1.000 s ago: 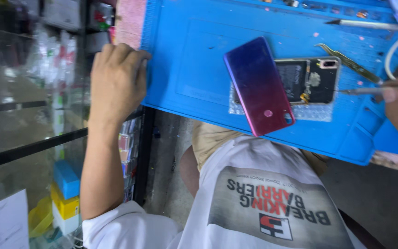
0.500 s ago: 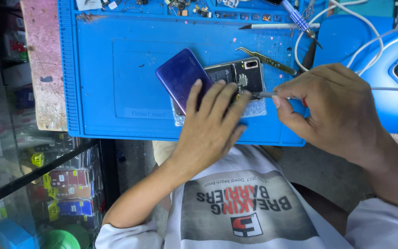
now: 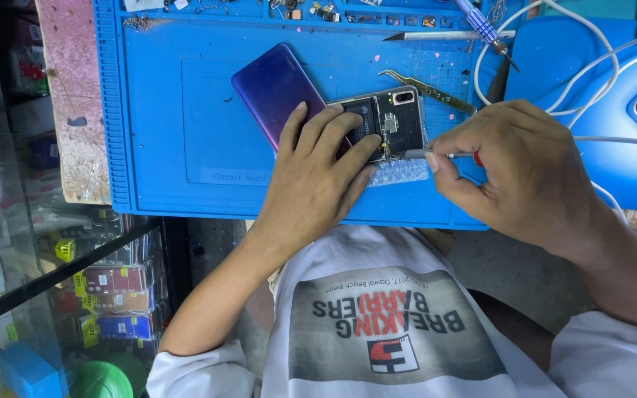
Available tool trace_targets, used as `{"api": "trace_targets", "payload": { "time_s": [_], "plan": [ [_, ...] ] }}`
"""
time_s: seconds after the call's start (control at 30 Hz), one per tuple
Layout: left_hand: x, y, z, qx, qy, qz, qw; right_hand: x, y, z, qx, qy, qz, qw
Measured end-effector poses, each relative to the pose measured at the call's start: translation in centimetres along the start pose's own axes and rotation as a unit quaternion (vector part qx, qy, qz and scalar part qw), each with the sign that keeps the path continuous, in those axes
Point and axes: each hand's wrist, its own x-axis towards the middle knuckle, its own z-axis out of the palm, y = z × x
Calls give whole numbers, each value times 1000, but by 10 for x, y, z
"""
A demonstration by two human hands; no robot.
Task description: The person disassembles a smartphone by prying off the back cover, cleaning the interior with a brush, and using a screwdriver to remove several screws before detaching internal components.
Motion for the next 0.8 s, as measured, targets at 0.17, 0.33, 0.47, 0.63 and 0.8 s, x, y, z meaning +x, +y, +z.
{"api": "trace_targets", "payload": {
  "time_s": [0.17, 0.33, 0.47, 0.63, 0.8],
  "plan": [
    [2, -2, 1, -9, 1, -3, 1000, 0, 1, 1, -2, -12, 7, 1000],
    [0, -1, 3, -4, 8, -1, 1000, -2, -2, -2, -62, -2, 32, 998],
    [-3, 4, 6, -17, 13, -3, 1000, -2, 4, 0, -38, 23, 94, 995],
    [-9, 10, 7, -17, 7, -4, 1000, -2, 11, 6, 29, 32, 119, 992],
    [-13, 16, 10, -14, -3, -7, 1000, 13, -1, 0, -45, 3, 8, 999]
  ]
}}
